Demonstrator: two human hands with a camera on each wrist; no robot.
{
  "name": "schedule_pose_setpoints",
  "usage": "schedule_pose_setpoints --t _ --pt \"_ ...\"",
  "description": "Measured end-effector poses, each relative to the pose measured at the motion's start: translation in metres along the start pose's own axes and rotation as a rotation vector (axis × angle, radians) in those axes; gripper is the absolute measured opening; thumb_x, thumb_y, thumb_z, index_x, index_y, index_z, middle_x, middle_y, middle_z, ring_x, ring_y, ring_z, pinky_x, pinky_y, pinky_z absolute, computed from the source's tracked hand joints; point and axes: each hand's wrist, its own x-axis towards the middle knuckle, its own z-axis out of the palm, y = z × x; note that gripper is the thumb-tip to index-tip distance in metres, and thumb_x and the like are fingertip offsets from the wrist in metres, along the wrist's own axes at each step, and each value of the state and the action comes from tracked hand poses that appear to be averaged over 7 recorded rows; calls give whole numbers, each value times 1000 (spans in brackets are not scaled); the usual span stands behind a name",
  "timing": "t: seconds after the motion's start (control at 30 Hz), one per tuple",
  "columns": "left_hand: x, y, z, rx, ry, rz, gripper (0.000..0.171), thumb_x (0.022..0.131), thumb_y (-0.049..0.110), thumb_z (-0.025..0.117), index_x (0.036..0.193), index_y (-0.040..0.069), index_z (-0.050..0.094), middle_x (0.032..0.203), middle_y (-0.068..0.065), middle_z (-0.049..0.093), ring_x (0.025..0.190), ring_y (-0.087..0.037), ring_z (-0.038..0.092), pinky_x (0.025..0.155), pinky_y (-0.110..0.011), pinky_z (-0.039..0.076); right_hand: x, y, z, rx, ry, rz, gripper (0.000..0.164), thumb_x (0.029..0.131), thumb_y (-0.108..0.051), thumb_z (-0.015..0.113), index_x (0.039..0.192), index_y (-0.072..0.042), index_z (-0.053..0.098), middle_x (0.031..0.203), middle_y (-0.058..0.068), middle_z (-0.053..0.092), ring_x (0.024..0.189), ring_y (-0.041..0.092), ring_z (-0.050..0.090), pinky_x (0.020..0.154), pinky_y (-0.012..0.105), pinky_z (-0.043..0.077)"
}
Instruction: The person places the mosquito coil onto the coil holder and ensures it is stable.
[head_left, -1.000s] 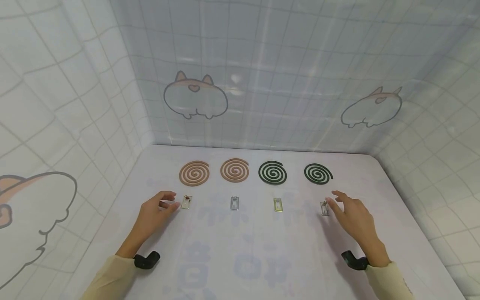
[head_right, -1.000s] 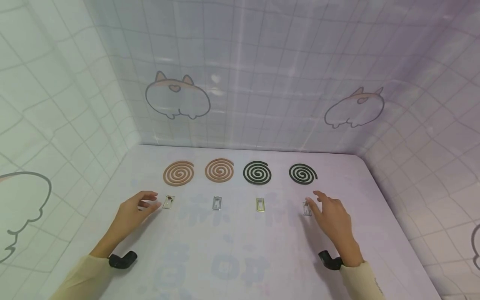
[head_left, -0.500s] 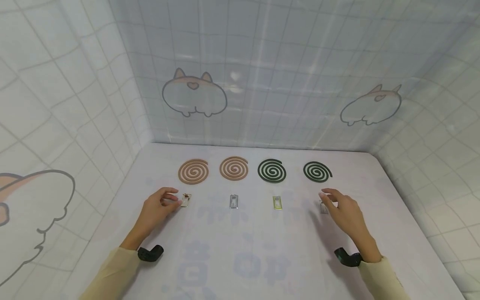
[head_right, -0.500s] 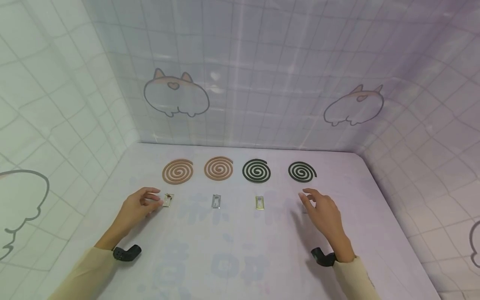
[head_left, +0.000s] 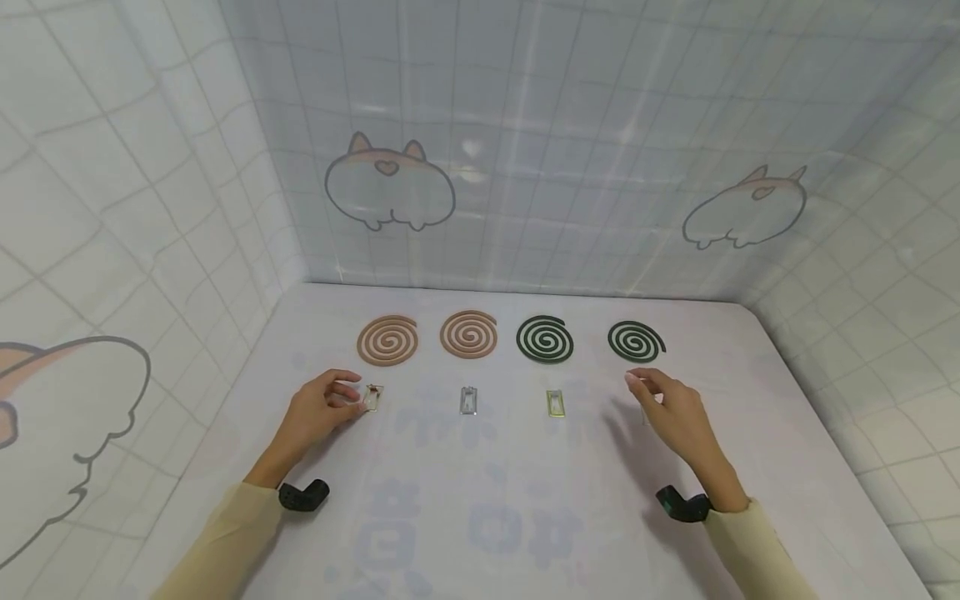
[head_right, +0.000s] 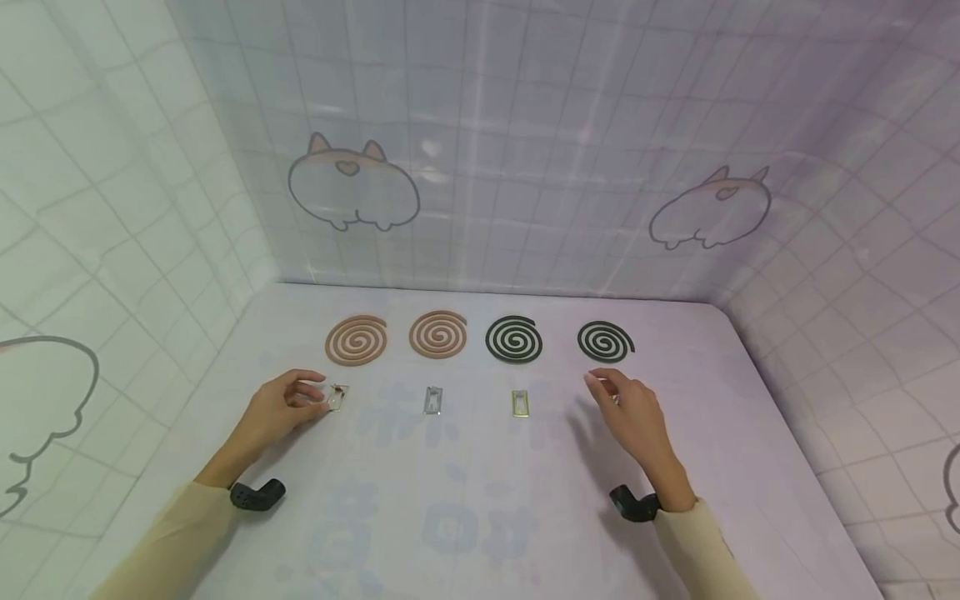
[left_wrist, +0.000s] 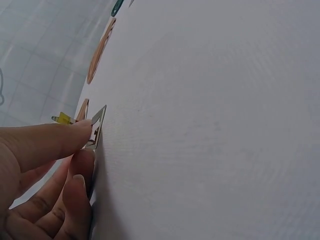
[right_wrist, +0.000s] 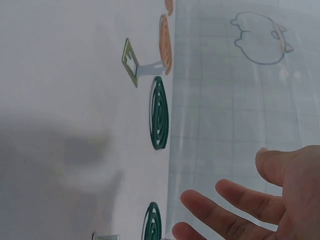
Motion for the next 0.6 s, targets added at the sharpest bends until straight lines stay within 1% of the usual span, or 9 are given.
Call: schedule_pose_setpoints --t 0.07,0.13,0.3,0.43,0.53,0.6 --pt "2 -1 0 -1 -11 -4 48 87 14 84 129 5 63 101 -11 73 81 -19 67 61 -27 52 2 -2 1 12 -7 2 49 107 -46 53 134 -6 65 108 14 74 86 28 65 75 45 50" --pt "3 -1 0 10 -24 -8 49 87 16 84 130 5 63 101 -9 73 82 -19 67 64 -28 52 4 -4 2 24 -13 -1 49 107 -46 53 134 -7 65 109 14 74 87 29 67 75 45 52" --pt "6 -2 0 36 -41 -14 47 90 22 82 130 6 63 98 -7 71 82 -19 65 70 -30 50 11 -12 5 38 -13 -32 49 107 -47 52 134 -8 65 110 14 75 93 31 69 77 49 53" --pt "10 -3 -1 50 -42 -25 45 90 23 82 129 7 64 94 -6 69 79 -19 63 69 -31 49 16 -18 7 45 -15 -43 49 107 -46 53 134 -8 66 109 12 75 99 31 68 81 50 53" --pt "12 -4 0 65 -52 -27 45 90 24 82 128 7 64 92 -5 68 76 -18 62 68 -31 48 19 -21 10 54 -22 -47 48 107 -45 54 133 -7 66 107 10 76 103 31 68 82 48 53" --pt "13 -4 0 72 -56 -29 45 90 25 83 127 7 65 91 -4 68 76 -18 61 68 -30 48 20 -23 13 65 -24 -53 48 107 -45 54 132 -7 67 106 10 76 102 30 68 80 46 53"
